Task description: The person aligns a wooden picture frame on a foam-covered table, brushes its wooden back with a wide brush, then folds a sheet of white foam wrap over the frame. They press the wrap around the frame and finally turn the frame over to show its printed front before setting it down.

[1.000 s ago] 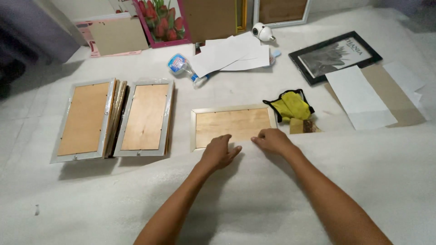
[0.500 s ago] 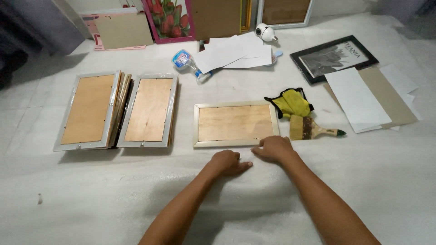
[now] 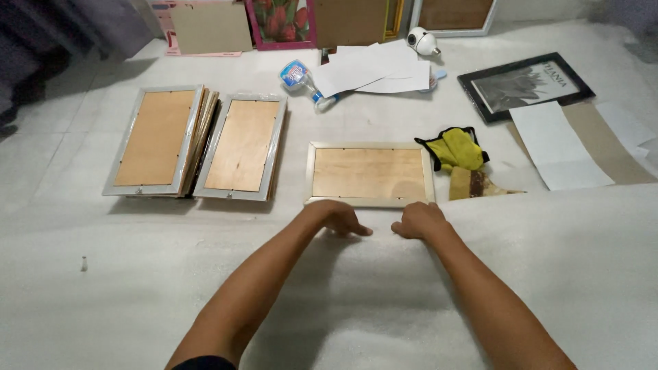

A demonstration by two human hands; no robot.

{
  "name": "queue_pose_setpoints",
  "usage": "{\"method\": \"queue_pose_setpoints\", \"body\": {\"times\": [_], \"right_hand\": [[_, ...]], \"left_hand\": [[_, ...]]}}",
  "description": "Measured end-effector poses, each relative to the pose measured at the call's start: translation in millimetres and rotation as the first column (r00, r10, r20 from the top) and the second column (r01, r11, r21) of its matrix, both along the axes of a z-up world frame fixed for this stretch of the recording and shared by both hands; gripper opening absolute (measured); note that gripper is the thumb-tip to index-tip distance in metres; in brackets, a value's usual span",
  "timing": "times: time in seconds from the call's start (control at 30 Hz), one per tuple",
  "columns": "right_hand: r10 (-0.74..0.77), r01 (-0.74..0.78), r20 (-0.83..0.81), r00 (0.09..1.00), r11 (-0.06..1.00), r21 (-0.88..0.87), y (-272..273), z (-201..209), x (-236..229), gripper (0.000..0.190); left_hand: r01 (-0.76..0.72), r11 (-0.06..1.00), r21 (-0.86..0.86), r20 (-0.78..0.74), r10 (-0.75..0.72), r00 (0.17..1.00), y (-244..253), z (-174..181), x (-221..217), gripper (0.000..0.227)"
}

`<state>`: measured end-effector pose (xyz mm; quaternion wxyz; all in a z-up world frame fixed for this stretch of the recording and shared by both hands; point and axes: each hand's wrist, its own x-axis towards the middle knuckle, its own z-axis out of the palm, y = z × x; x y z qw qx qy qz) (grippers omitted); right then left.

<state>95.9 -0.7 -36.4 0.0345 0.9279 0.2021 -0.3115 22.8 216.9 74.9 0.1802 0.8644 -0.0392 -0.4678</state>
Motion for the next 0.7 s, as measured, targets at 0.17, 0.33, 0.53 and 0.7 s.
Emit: {"method": "queue_pose_setpoints", "body": {"times": [0.17, 0.33, 0.53, 0.7], "right_hand": [[0.009, -0.009, -0.031, 0.999, 1.000, 0.009, 4.6, -11.0, 3.7, 0.056], [-0.065, 0.081, -0.113, 0.991, 0.986, 0.145, -4.5, -14.3, 18.1, 0.053], [-0.404, 0.344, 0.063, 0.913, 0.843, 0.414, -23.7, -21.3, 69.0, 0.069], [-0.518, 0.444, 0.063, 0.853, 0.783, 0.435, -15.1, -57.1, 64.3, 0.080]], "left_hand": [[-0.053, 0.989, 0.141, 0.380, -0.005, 0.925, 65.9, -108.6, 62.7, 0.072], [-0.277, 0.956, 0.097, 0.468, 0.202, 0.860, 104.3, -158.6, 81.9, 0.081], [-0.565, 0.802, -0.195, 0.498, 0.577, 0.647, 103.2, -172.7, 65.1, 0.084], [-0.618, 0.701, -0.357, 0.470, 0.706, 0.530, 95.0, -155.2, 52.1, 0.077]]}}
